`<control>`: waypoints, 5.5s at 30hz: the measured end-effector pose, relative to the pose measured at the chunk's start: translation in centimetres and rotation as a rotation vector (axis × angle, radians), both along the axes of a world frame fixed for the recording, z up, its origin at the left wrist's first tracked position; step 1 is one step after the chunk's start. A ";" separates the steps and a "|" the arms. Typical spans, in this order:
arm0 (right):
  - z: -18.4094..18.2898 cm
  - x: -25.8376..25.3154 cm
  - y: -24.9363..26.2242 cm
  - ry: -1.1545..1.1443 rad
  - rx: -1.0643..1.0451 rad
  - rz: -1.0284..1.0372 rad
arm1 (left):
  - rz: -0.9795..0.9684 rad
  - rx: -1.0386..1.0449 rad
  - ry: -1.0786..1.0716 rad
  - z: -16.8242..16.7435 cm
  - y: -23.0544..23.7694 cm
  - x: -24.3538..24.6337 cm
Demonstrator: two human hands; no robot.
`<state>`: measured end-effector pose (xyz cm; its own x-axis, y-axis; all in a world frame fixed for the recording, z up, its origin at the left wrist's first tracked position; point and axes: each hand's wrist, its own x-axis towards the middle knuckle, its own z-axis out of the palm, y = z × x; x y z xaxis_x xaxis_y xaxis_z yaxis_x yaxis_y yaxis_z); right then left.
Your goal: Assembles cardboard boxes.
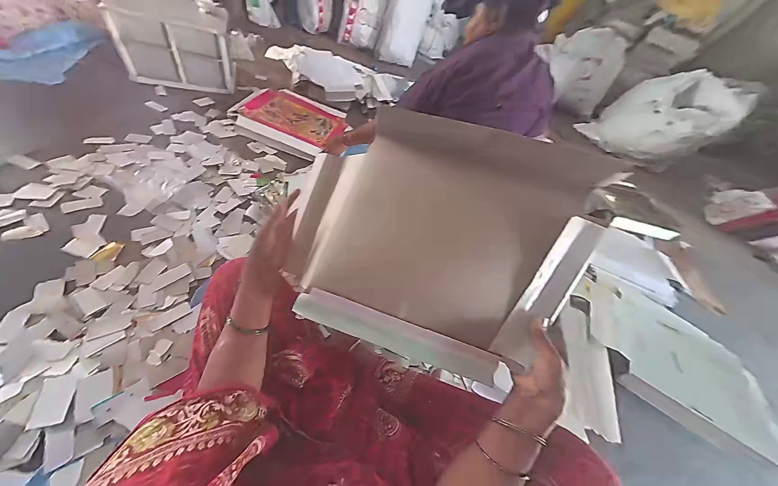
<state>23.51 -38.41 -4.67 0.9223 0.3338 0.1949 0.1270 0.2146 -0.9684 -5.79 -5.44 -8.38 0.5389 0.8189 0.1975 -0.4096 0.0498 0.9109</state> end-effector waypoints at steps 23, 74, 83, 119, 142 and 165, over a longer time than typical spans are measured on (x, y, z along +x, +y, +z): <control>-1.9 -10.1 12.0 -0.022 0.248 0.812 | -0.100 -0.365 0.239 -3.3 1.0 5.6; -9.6 -4.4 11.4 0.395 -0.055 0.099 | -0.216 -0.362 -0.180 -1.5 -2.1 4.1; -7.5 -1.8 9.0 0.461 0.279 0.023 | 0.174 -0.433 -0.224 -1.4 -0.4 4.9; -5.9 -11.4 14.8 0.470 0.279 0.306 | -0.196 -0.476 -0.113 -2.1 -1.5 5.2; -7.6 -9.3 14.4 0.384 0.165 0.229 | -0.212 0.278 0.658 -3.8 -0.5 4.9; -5.8 -7.4 13.1 0.474 0.327 0.112 | -0.603 -0.116 0.192 -3.5 -1.7 5.0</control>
